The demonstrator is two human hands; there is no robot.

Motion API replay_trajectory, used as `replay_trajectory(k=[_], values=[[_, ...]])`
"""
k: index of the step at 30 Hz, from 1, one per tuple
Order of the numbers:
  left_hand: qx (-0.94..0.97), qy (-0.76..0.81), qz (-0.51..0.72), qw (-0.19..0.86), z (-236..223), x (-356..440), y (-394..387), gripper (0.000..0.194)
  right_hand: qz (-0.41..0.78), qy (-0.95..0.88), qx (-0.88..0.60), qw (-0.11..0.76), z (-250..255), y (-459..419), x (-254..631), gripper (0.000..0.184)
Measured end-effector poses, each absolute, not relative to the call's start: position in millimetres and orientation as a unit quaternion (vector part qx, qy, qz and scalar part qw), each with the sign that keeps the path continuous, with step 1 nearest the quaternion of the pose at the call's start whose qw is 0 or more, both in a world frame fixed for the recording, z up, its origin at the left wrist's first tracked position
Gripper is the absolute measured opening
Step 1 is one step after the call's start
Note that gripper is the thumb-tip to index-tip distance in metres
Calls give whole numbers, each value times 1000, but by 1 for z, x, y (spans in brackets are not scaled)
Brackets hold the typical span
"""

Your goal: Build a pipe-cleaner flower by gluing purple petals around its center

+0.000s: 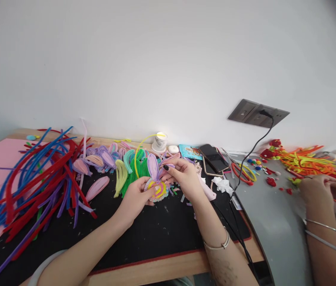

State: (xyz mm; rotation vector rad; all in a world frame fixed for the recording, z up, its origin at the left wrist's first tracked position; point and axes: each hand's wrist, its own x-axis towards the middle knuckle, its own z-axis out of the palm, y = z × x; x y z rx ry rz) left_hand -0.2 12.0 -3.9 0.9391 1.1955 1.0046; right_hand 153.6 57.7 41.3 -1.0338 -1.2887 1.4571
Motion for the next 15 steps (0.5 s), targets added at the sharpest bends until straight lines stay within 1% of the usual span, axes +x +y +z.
replay_trajectory(k=[4, 15], values=[[406, 519, 433, 615, -2, 0, 11, 36, 590, -503, -433, 459, 42, 56, 151, 27], [424, 522, 425, 606, -5, 0, 12, 36, 579, -499, -450, 462, 41, 56, 152, 28]])
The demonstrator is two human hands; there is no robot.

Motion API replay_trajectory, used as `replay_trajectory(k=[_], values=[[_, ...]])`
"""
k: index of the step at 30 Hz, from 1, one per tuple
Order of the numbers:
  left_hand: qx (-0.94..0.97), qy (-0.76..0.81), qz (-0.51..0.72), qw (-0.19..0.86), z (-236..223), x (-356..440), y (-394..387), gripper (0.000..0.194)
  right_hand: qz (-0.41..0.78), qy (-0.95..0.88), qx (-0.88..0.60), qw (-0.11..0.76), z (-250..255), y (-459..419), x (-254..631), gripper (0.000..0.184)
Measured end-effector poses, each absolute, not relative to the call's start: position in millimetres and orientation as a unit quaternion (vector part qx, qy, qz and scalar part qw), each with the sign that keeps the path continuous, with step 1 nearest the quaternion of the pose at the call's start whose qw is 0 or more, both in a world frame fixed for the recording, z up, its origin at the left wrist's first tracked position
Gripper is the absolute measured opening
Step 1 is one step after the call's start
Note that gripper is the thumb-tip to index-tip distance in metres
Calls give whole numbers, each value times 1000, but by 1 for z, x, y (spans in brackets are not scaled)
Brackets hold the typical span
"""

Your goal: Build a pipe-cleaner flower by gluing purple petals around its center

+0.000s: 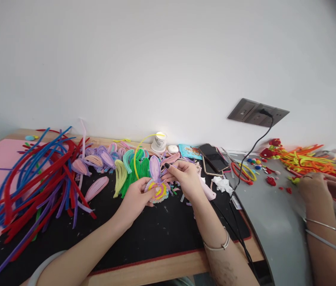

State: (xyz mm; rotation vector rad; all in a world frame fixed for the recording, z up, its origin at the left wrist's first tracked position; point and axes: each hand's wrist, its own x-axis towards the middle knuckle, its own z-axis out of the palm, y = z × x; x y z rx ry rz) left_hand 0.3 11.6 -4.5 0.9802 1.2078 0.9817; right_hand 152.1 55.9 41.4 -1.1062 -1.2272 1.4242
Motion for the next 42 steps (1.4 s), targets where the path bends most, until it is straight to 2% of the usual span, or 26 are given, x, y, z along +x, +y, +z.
replay_trajectory(k=[12, 26, 30, 36, 42], values=[[420, 516, 427, 612, -4, 0, 13, 38, 595, -494, -418, 476, 40, 58, 151, 31], [409, 522, 431, 612, -1, 2, 12, 39, 554, -497, -454, 490, 38, 58, 151, 36], [411, 513, 434, 616, 0, 0, 12, 35, 546, -538, -451, 457, 40, 58, 153, 24], [387, 506, 447, 627, 0, 0, 11, 38, 497, -618, -460, 399, 37, 61, 159, 17], [377, 504, 453, 631, 3, 1, 12, 37, 449, -650, -488, 371, 34, 62, 160, 23]])
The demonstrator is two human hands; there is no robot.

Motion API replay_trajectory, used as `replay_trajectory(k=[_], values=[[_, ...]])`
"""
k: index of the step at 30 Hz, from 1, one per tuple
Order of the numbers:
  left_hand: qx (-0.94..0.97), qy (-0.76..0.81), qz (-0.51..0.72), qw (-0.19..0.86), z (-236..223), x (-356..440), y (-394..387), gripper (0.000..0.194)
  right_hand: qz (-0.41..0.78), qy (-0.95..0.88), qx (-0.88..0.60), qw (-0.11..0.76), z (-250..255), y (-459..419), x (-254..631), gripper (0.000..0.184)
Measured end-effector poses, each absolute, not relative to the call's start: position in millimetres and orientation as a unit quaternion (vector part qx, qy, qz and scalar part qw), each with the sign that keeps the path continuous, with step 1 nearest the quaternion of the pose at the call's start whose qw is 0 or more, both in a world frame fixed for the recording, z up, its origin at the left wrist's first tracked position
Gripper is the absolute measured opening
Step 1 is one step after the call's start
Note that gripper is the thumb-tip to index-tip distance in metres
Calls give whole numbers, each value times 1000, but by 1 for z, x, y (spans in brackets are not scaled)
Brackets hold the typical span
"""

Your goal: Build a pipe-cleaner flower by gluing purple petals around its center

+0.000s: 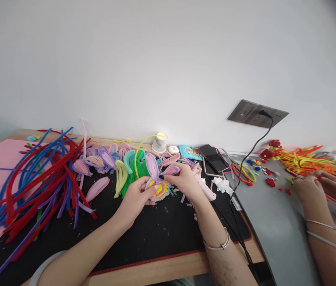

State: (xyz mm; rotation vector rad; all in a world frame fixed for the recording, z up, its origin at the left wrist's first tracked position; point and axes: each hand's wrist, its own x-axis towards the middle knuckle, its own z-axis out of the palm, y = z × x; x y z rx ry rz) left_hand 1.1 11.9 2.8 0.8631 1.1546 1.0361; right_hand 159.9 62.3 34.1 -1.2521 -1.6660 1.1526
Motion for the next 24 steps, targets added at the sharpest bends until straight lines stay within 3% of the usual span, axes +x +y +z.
replay_trajectory(k=[24], values=[[405, 495, 446, 627, -1, 0, 10, 30, 274, -742, -489, 367, 31, 63, 158, 19]])
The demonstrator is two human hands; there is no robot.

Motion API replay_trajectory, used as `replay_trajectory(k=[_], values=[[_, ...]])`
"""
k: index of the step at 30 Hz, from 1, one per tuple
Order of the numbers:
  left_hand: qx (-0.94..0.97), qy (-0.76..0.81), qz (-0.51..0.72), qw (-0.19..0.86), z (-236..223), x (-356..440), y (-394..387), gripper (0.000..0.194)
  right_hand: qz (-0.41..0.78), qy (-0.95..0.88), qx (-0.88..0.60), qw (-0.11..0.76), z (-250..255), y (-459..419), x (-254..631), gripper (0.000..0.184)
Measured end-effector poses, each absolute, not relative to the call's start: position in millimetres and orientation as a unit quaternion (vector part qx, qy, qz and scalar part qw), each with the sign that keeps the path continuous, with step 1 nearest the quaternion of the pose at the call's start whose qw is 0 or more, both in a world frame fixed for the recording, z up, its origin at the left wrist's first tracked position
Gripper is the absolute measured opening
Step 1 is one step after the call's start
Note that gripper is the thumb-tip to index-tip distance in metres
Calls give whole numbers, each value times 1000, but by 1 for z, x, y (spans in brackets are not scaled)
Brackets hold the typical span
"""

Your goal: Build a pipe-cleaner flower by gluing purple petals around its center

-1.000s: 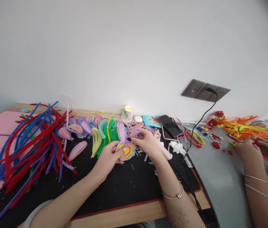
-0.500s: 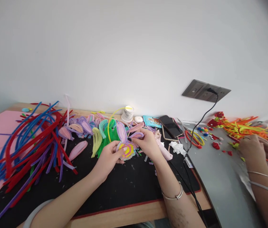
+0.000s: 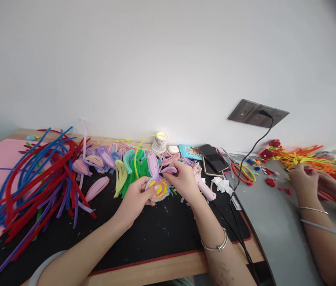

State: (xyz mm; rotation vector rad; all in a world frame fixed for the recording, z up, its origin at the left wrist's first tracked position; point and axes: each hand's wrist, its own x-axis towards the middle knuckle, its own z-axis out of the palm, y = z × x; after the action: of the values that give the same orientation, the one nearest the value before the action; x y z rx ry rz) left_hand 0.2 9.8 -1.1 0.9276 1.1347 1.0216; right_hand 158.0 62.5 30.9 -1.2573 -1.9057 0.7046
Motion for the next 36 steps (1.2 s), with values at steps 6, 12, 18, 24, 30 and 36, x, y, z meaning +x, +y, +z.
replay_trajectory(k=[6, 12, 18, 24, 30, 36], values=[[383, 493, 457, 633, -1, 0, 12, 34, 322, -722, -483, 376, 29, 64, 158, 13], [372, 493, 461, 637, 3, 0, 12, 32, 456, -691, -437, 353, 26, 66, 160, 12], [382, 495, 457, 633, 1, -1, 11, 30, 425, -709, -437, 355, 27, 65, 160, 11], [389, 497, 461, 624, 1, 0, 11, 30, 409, -713, -450, 350, 30, 64, 159, 16], [407, 496, 456, 617, 0, -1, 11, 29, 401, -712, -463, 344, 29, 65, 159, 14], [400, 502, 445, 624, -1, 0, 11, 33, 481, -653, -459, 365, 27, 67, 161, 20]])
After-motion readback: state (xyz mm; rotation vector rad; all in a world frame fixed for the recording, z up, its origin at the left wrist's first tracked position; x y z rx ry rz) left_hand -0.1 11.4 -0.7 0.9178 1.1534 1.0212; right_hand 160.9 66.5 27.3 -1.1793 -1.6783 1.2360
